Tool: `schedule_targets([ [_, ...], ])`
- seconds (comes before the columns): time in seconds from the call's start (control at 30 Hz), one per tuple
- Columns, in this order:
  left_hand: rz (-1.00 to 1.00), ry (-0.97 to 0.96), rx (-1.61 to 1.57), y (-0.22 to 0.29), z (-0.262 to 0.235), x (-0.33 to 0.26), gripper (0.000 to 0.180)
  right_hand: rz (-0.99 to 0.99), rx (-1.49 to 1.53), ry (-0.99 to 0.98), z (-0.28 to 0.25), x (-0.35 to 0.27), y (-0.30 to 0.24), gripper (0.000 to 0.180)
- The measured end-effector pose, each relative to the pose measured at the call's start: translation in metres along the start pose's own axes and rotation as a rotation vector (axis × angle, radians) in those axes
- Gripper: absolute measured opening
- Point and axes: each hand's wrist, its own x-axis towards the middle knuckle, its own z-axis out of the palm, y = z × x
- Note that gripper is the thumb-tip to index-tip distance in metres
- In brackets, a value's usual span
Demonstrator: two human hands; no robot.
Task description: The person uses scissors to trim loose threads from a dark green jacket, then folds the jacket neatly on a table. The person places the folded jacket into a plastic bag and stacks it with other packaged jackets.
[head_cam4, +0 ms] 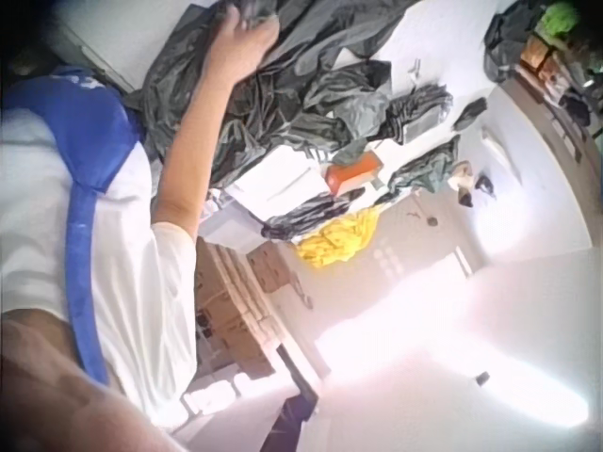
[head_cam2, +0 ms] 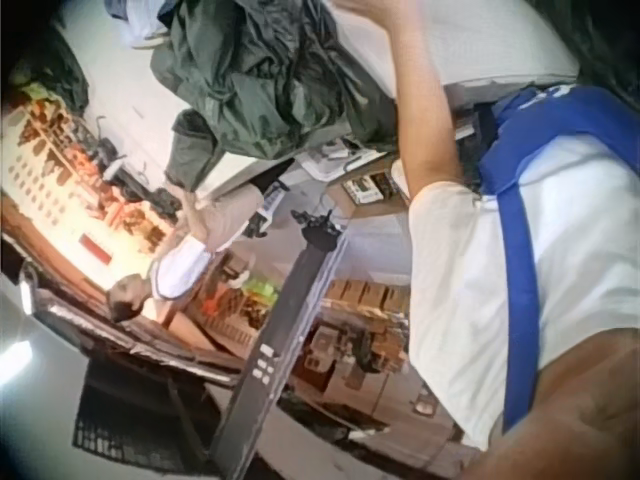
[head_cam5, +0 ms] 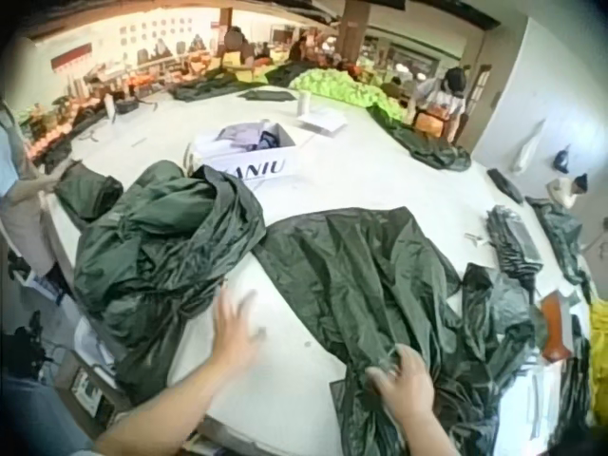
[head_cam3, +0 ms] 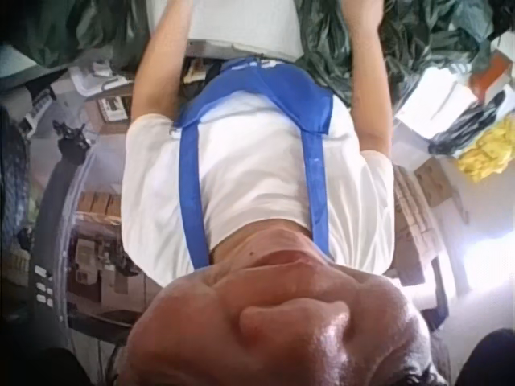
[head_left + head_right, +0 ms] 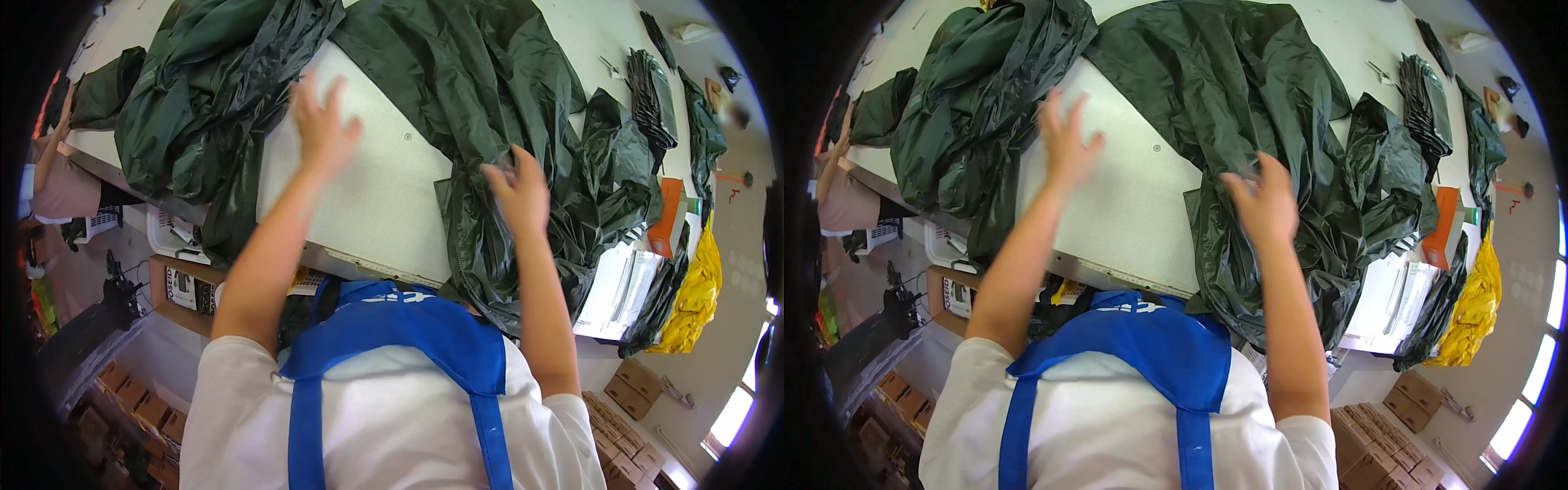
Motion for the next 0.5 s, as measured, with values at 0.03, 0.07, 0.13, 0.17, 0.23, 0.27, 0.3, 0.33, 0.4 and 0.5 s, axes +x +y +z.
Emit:
schedule_targets([
  [0.03, 0.109, -0.015, -0.280, 0.009, 0.019, -0.019, 0.072, -0.017, -0.042, -0.016, 0.015, 0.005, -0.016, 0.034],
  [0.07, 0.010, -0.167, -0.502, 0.020, 0.040, -0.037, 0.074, -0.006, -0.172, -0.165, 0.024, 0.016, -0.009, 0.034],
  [0.13, -0.293, -0.427, -0.927, 0.044, 0.060, -0.046, 0.077, 0.053, -0.189, -0.367, 0.042, 0.039, 0.023, 0.031],
  [0.17, -0.520, -0.511, -1.127, 0.054, 0.063, -0.046, 0.077, 0.089, -0.043, -0.423, 0.021, 0.051, 0.007, 0.028],
  [0.23, -0.822, -0.623, -1.462, 0.076, 0.061, -0.040, 0.080, 0.207, 0.810, -0.312, 0.000, 0.053, 0.016, 0.023],
  [0.27, -0.887, -0.633, -1.599, 0.085, 0.056, -0.026, 0.083, 0.273, 1.028, -0.414, -0.025, 0.054, 0.006, 0.022],
  [0.3, -0.947, -0.643, -1.735, 0.093, 0.054, -0.012, 0.086, 0.340, 1.247, -0.512, -0.050, 0.052, 0.000, 0.021],
  [0.33, -0.889, -0.667, -1.786, 0.100, 0.056, 0.000, 0.091, 0.380, 1.353, -0.429, -0.061, 0.050, 0.009, 0.021],
  [0.4, -0.749, -0.683, -1.869, 0.120, 0.038, 0.026, 0.091, 0.349, 1.530, -0.448, -0.083, 0.044, 0.008, 0.021],
  [0.5, -0.415, -0.631, -1.776, 0.145, 0.024, 0.068, 0.099, 0.455, 1.795, -0.431, -0.100, 0.037, 0.030, 0.026],
])
